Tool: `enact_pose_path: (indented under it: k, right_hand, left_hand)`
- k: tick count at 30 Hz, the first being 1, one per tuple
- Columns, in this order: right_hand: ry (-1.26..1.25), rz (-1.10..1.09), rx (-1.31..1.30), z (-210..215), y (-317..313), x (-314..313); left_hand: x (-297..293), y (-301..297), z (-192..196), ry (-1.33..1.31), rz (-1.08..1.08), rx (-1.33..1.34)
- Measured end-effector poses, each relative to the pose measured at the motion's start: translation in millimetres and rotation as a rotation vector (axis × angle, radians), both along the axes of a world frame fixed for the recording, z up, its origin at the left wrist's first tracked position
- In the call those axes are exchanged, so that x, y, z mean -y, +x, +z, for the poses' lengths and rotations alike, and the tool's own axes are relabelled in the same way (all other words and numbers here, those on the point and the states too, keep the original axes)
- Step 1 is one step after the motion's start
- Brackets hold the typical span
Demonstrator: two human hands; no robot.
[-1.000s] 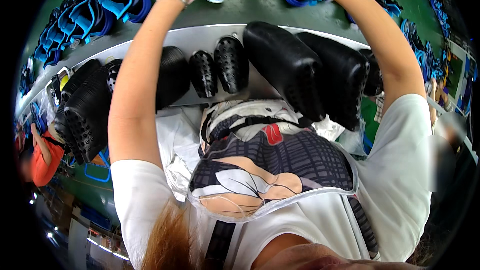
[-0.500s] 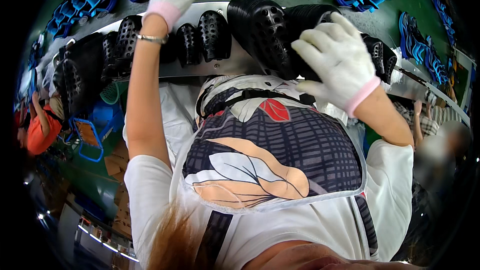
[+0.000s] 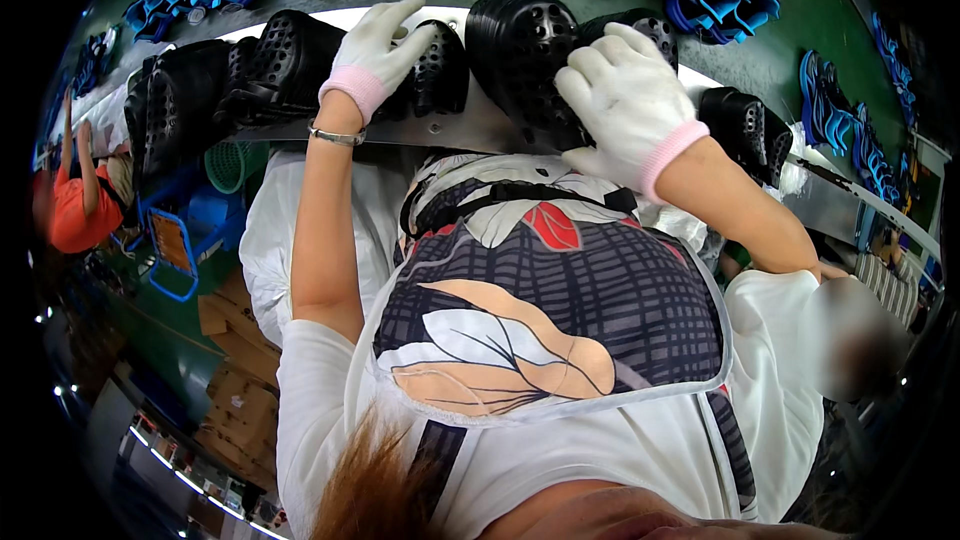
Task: The person takes shoe components out of a white bag, places them on a metal workbench, and matches them with blue and black shoe bodies already on the bench.
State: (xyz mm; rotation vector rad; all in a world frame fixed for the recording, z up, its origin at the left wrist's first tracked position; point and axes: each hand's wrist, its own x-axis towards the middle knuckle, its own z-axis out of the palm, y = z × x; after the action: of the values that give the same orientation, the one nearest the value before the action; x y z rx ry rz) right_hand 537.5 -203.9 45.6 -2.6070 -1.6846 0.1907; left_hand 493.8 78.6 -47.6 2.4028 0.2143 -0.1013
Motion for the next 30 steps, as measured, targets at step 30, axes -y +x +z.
enact_pose_path:
  k: [30]
  right_hand:
    - [0.164, -0.461, -0.626, 10, 110, -175]
  left_hand:
    - [-75, 108, 49, -1.201, 0.577, -0.020]
